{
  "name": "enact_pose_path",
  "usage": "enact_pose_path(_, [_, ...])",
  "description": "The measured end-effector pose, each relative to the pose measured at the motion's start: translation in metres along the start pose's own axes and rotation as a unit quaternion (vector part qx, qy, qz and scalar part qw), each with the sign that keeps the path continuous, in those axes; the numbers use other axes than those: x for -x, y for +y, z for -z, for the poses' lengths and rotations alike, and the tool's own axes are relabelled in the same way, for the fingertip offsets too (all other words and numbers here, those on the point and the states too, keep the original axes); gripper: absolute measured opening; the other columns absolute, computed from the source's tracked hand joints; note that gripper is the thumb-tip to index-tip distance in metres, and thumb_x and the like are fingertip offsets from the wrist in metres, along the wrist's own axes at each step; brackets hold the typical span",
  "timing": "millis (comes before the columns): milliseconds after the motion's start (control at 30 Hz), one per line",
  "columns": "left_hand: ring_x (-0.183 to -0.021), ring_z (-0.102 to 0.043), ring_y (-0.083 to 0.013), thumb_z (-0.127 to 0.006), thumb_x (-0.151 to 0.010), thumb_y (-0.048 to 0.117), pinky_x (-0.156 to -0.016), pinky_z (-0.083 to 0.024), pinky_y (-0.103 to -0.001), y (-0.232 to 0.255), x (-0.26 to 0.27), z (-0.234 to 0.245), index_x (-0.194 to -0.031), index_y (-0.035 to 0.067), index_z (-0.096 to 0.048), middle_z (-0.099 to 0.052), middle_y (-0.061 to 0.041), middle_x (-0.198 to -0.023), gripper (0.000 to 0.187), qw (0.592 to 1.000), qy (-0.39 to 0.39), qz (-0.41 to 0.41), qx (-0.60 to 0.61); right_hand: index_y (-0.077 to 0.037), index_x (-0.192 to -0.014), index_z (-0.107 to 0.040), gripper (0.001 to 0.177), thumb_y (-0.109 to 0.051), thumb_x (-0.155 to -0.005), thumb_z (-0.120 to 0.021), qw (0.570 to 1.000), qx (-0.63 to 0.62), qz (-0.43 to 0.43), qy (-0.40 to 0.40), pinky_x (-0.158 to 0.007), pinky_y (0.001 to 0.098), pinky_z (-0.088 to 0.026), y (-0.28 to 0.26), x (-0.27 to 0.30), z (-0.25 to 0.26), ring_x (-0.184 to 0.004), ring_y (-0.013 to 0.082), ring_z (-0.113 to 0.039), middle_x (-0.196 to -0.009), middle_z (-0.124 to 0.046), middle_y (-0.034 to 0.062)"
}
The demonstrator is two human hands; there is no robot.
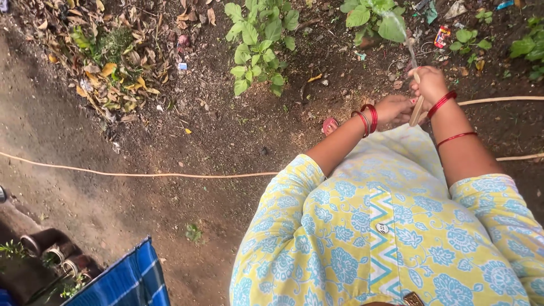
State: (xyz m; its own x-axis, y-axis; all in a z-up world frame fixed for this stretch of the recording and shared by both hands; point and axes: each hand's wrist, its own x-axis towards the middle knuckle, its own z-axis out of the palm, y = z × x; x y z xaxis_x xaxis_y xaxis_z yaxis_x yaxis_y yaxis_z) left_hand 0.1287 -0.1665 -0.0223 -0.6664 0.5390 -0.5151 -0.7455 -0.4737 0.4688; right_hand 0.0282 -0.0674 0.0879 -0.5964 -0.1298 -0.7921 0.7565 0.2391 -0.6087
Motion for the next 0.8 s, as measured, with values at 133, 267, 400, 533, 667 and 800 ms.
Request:
enact_pose_path(133, [-0.089, -0.069, -0.0189, -0.063, -0.105, 0.035, -0.076, -0.058, -0.036, 0.002, -0.004, 0.011, -0.115, -0.002, -0.066, -0.072, -0.014, -0.107, 0.039, 0.996, 0.040, -0.024, -0.081, -0.015, -0.102, -0.059, 0.021, -0.027, -0.107, -0.042, 1.000, -0.010, -0.021, 0.017, -0.045, 0.0326, -0.037, -0.029, 0.022, -0.015, -0.050, 0.0090, -0.035, -0.064, -0.043, -0.0030])
enact_pose_path(267, [-0.091, -0.072, -0.0190, -0.060, -0.101, 0.037, -0.081, -0.061, -0.033, 0.013, 0.008, 0.004, -0.118, -0.001, -0.068, -0.076, -0.014, -0.109, 0.042, 0.995, 0.061, -0.023, -0.074, -0.015, -0.107, -0.058, 0.022, -0.026, -0.107, -0.040, 0.998, -0.025, -0.054, -0.019, -0.047, 0.0320, -0.036, -0.006, -0.007, -0.006, -0.051, 0.0086, -0.035, -0.065, -0.042, -0.0045])
enact_pose_path(400, [-0.089, -0.075, -0.0225, -0.059, -0.101, 0.035, -0.080, -0.064, -0.037, -0.010, -0.011, 0.021, -0.115, -0.003, -0.070, -0.076, -0.017, -0.106, 0.042, 0.994, 0.060, -0.041, -0.076, -0.014, -0.112, -0.058, 0.024, -0.027, -0.109, -0.039, 0.991, -0.044, -0.099, -0.084, -0.051, 0.0281, -0.037, 0.027, -0.043, 0.012, -0.054, 0.0057, -0.035, -0.069, -0.043, -0.0086])
enact_pose_path(533, [-0.089, -0.076, -0.0231, -0.057, -0.100, 0.035, -0.080, -0.064, -0.037, 0.001, -0.015, 0.009, -0.112, -0.002, -0.070, -0.076, -0.018, -0.104, 0.041, 0.991, 0.101, -0.010, -0.089, -0.016, -0.108, -0.058, 0.022, -0.030, -0.107, -0.040, 0.988, -0.034, -0.138, -0.067, -0.053, 0.0295, -0.041, 0.001, -0.025, 0.015, -0.053, 0.0050, -0.035, -0.066, -0.041, -0.0097])
enact_pose_path(667, [-0.085, -0.074, -0.0243, -0.059, -0.101, 0.031, -0.079, -0.065, -0.038, -0.001, -0.036, -0.004, -0.107, -0.006, -0.070, -0.075, -0.017, -0.098, 0.039, 0.990, 0.117, -0.033, -0.071, -0.014, -0.107, -0.056, 0.018, -0.028, -0.107, -0.045, 0.988, -0.054, -0.117, -0.082, -0.053, 0.0298, -0.039, 0.006, -0.047, 0.040, -0.052, 0.0069, -0.033, -0.066, -0.040, -0.0079])
enact_pose_path(800, [-0.082, -0.073, -0.0201, -0.062, -0.097, 0.023, -0.077, -0.063, -0.035, 0.005, -0.041, -0.027, -0.105, -0.005, -0.071, -0.075, -0.014, -0.094, 0.031, 0.982, 0.169, -0.064, -0.061, -0.014, -0.108, -0.057, 0.019, -0.027, -0.105, -0.043, 0.990, -0.058, -0.090, -0.086, -0.052, 0.0303, -0.039, -0.011, -0.041, 0.050, -0.053, 0.0064, -0.035, -0.066, -0.043, -0.0071])
